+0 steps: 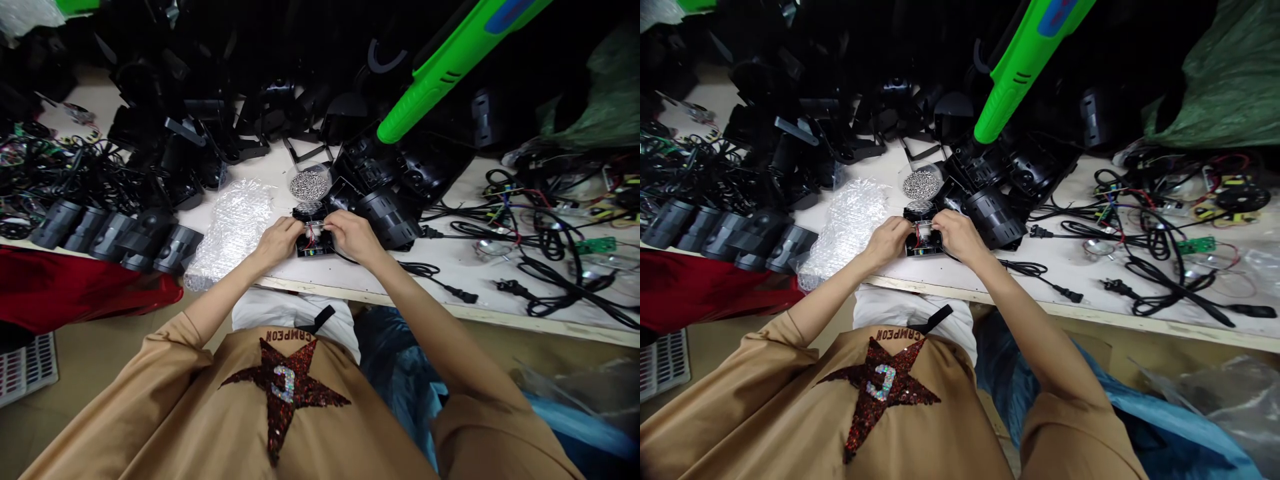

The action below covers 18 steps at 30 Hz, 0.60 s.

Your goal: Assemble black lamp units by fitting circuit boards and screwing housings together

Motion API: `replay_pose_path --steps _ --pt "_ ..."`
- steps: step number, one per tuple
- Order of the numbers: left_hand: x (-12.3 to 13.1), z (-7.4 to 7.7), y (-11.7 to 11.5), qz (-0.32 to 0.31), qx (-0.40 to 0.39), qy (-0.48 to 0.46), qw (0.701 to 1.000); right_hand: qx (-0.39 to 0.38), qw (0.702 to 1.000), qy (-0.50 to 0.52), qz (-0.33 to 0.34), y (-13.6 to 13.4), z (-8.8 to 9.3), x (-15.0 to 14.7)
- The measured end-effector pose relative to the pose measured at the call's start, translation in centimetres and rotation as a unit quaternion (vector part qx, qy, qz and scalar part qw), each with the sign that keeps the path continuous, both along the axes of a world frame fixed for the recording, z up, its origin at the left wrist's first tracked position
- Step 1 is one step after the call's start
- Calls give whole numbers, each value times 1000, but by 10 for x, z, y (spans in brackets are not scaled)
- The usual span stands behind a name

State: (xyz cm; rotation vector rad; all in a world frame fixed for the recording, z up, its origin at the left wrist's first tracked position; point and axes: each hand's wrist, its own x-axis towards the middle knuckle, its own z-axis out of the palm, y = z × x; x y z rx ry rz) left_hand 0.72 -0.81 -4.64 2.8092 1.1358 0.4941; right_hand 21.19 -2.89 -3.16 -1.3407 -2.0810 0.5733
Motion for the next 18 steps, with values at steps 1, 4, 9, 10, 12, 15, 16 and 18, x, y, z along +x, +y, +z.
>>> replay_pose_path --steps 1,4,9,10,12,15,16,18 --pt "0 0 0 0 -4 4 1000 0 1000 1 -1 0 -1 0" --pt "0 2 0 -7 -25 3 1000 -2 1000 1 -3 -2 -5 -2" --pt "-1 8 2 -8 -60 7 998 1 1000 -6 -8 -2 -7 -3" --pt "-2 10 3 -9 -67 7 998 0 1000 -8 -4 -2 -6 -3" --pt "-2 12 4 -14 -80 5 997 -10 1000 -13 9 -1 -1 -1" --pt "-3 15 5 -14 -81 8 997 -29 998 -47 26 1 10 2" --pt "-3 15 5 -11 -75 11 997 -31 997 -71 26 1 14 2" --pt "-3 14 5 -9 -63 15 998 -26 991 -126 20 1 18 2"
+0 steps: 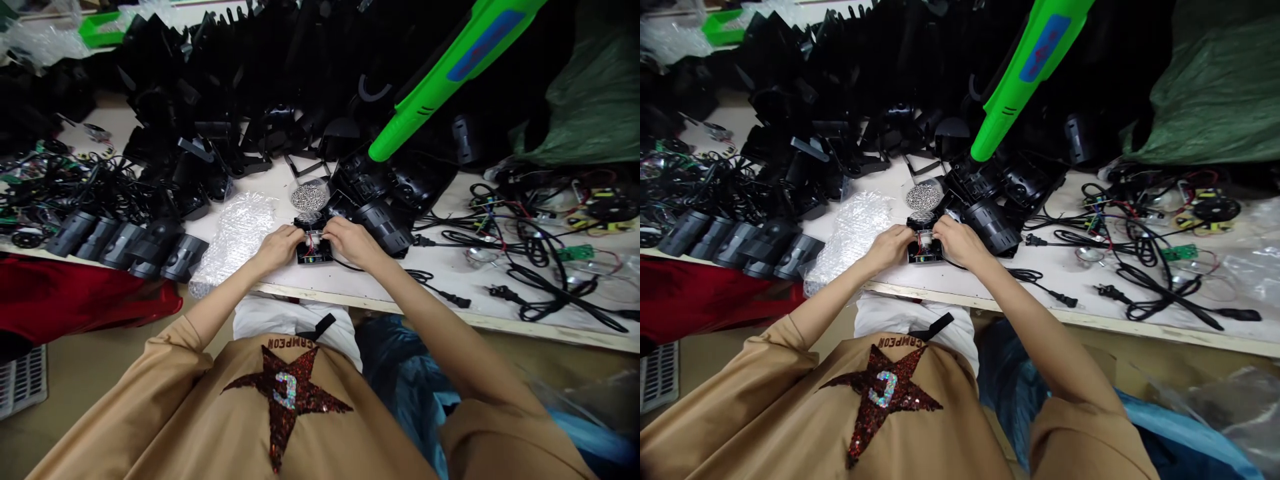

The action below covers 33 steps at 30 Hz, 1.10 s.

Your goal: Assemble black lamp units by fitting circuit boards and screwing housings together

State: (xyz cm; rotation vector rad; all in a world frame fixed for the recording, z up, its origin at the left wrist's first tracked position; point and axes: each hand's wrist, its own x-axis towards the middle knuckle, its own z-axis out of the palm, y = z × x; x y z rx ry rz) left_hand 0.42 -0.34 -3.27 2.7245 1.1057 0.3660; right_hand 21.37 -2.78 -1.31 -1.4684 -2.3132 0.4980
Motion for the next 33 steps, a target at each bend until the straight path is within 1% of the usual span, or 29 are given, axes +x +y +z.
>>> replay_pose_path --steps 3,7,12,15,17,19,21,22,23,25,28,30,33 --pt "1 -3 -1 -1 6 -12 1000 22 998 -50 -1 -1 1 -3" --pt "2 -4 0 5 -1 -19 1000 47 998 -52 -8 -2 -5 -6" --pt "2 -1 1 14 -13 -12 1000 42 998 -44 -14 -2 -10 -7" --pt "0 1 0 16 -23 -17 999 42 998 -30 -23 -5 -6 -6" --pt "-3 2 -2 11 -23 -25 999 63 997 -8 -37 -10 1 -2" --pt "-7 3 -4 17 -13 -46 999 109 990 15 -85 -19 9 6" --pt "-12 5 -7 45 -10 -84 995 153 974 13 -168 -29 18 20" --pt "-14 6 -8 64 -17 -110 992 162 964 -1 -210 -34 21 27" --pt "-16 7 -10 84 -31 -141 986 161 956 -19 -244 -40 24 35" --pt "-19 8 -14 112 -75 -208 969 140 946 -53 -288 -49 26 46" --pt "-17 6 -23 130 -168 -282 936 105 941 -70 -314 -58 23 53" --pt "-13 2 -29 133 -226 -293 919 101 939 -71 -320 -62 20 52" --pt "-6 -5 -36 128 -282 -282 908 110 937 -67 -325 -64 15 50"
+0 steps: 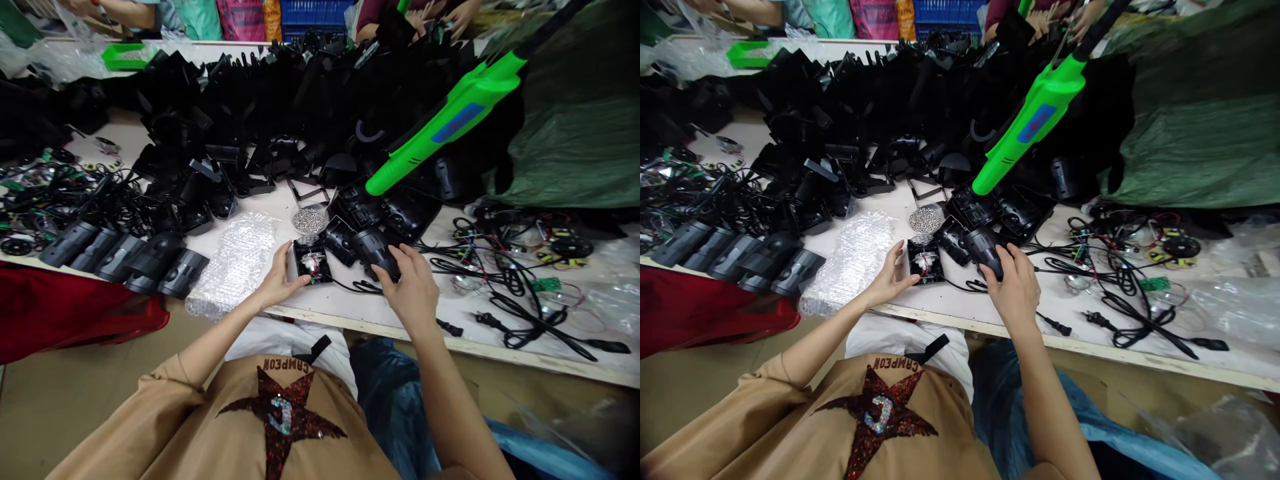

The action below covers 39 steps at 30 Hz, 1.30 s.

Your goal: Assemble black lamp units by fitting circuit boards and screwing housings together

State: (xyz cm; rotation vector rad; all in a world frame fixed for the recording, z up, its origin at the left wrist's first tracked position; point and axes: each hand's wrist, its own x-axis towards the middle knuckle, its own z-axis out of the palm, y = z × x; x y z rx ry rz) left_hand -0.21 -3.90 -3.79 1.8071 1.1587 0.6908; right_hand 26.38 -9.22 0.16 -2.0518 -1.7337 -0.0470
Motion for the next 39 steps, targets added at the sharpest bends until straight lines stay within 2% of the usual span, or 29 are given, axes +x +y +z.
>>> replay_pose_path --steps 6,9,14,16,18,21,26,29,32,34,36,39 --pt "11 -9 1 -4 -41 -13 999 -86 996 -11 8 5 -15 5" --pt "15 -12 1 17 -81 -27 996 -87 996 -16 19 8 -17 4" --pt "10 -11 -1 18 -140 -62 988 -116 993 20 -31 5 2 2" --pt "5 -10 3 10 -160 -91 983 -98 992 57 -49 0 14 -1" --pt "1 -8 11 7 -181 -119 976 -67 991 105 -43 -6 23 -11" --pt "-2 -6 26 20 -226 -152 962 -51 984 170 -1 -10 30 -41" --pt "1 0 38 16 -296 -140 945 -53 989 141 17 -3 20 -97" --pt "1 0 39 -2 -314 -159 936 -65 983 173 20 4 13 -100" --pt "-1 -2 39 -32 -317 -169 933 -38 969 245 -21 7 12 -82" --pt "-5 -3 39 -52 -304 -160 938 -22 968 246 -51 8 12 -67" --pt "-9 -2 37 -74 -264 -138 952 -20 982 175 -62 8 8 -53" --pt "-14 2 30 -103 -116 -67 986 -1 999 8 -45 8 -5 -31"
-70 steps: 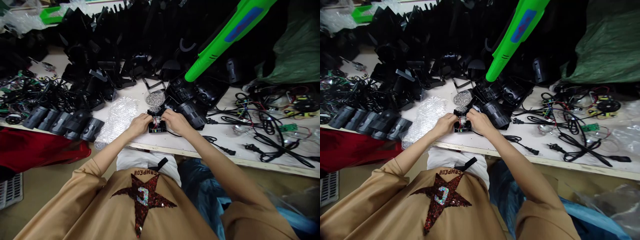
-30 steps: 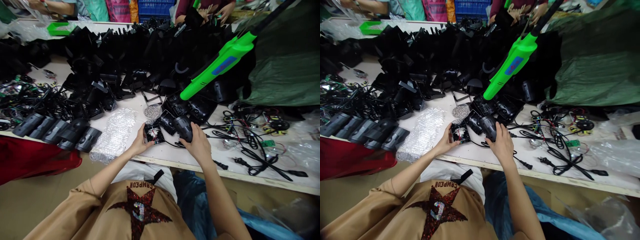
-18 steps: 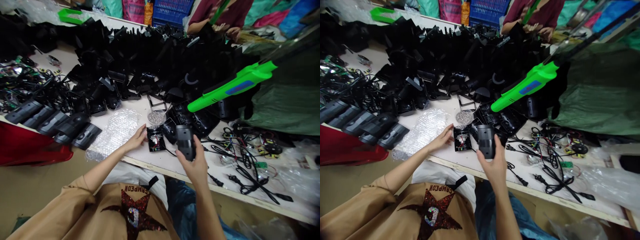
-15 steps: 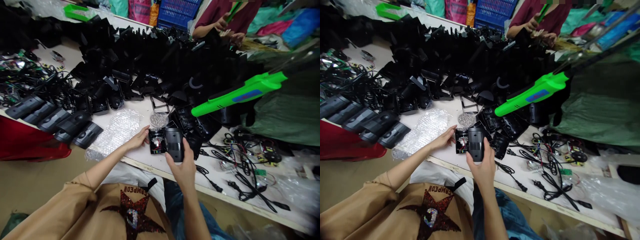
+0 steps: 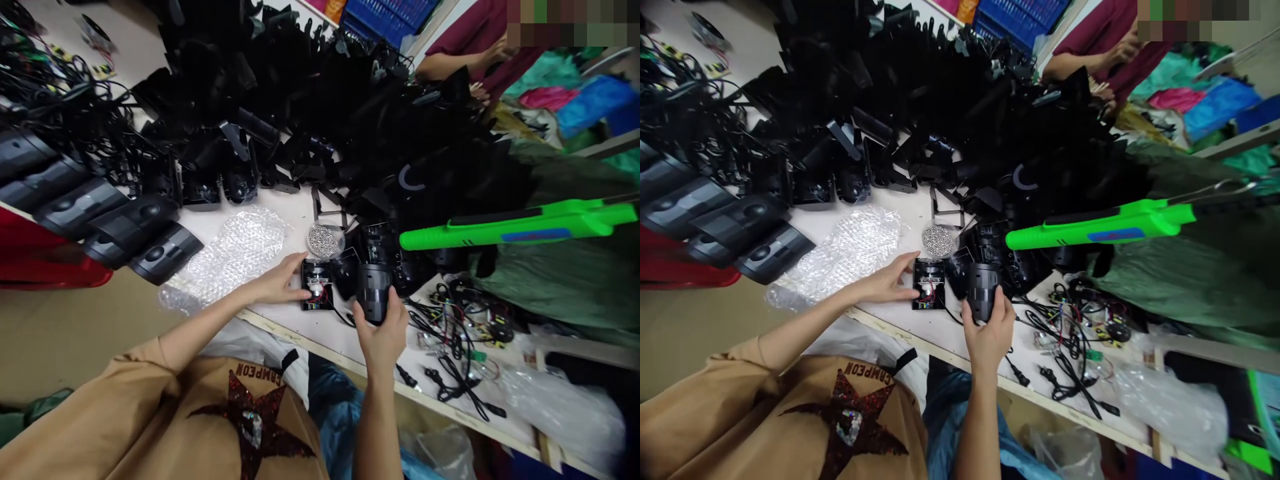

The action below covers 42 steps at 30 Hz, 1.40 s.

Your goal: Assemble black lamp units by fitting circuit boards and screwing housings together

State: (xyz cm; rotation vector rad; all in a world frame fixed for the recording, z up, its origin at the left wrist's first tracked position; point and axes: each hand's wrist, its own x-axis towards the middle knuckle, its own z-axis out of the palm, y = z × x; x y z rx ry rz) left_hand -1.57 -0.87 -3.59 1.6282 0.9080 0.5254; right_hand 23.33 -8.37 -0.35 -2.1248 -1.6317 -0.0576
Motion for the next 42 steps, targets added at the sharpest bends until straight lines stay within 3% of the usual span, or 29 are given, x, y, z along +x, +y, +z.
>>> replay_pose_path --steps 5,7,11,16,19,36,39,42 --pt "6 15 -3 -83 262 96 957 71 987 -128 62 -5 -18 27" --pt "14 21 2 -129 328 125 927 86 985 -109 102 -12 -21 21" --pt "30 29 15 -215 396 166 877 33 977 -7 209 -27 -28 -10" --pt "38 28 20 -246 390 196 865 60 981 92 162 -27 -36 -30" --pt "37 25 18 -242 384 195 870 55 976 118 172 -25 -35 -28" --pt "41 11 23 -242 364 172 883 40 976 84 199 -23 -45 -21" --pt "40 13 23 -241 349 160 891 42 973 92 207 -22 -40 -19" --pt "39 17 22 -235 341 155 897 94 981 86 146 -15 -28 -8"
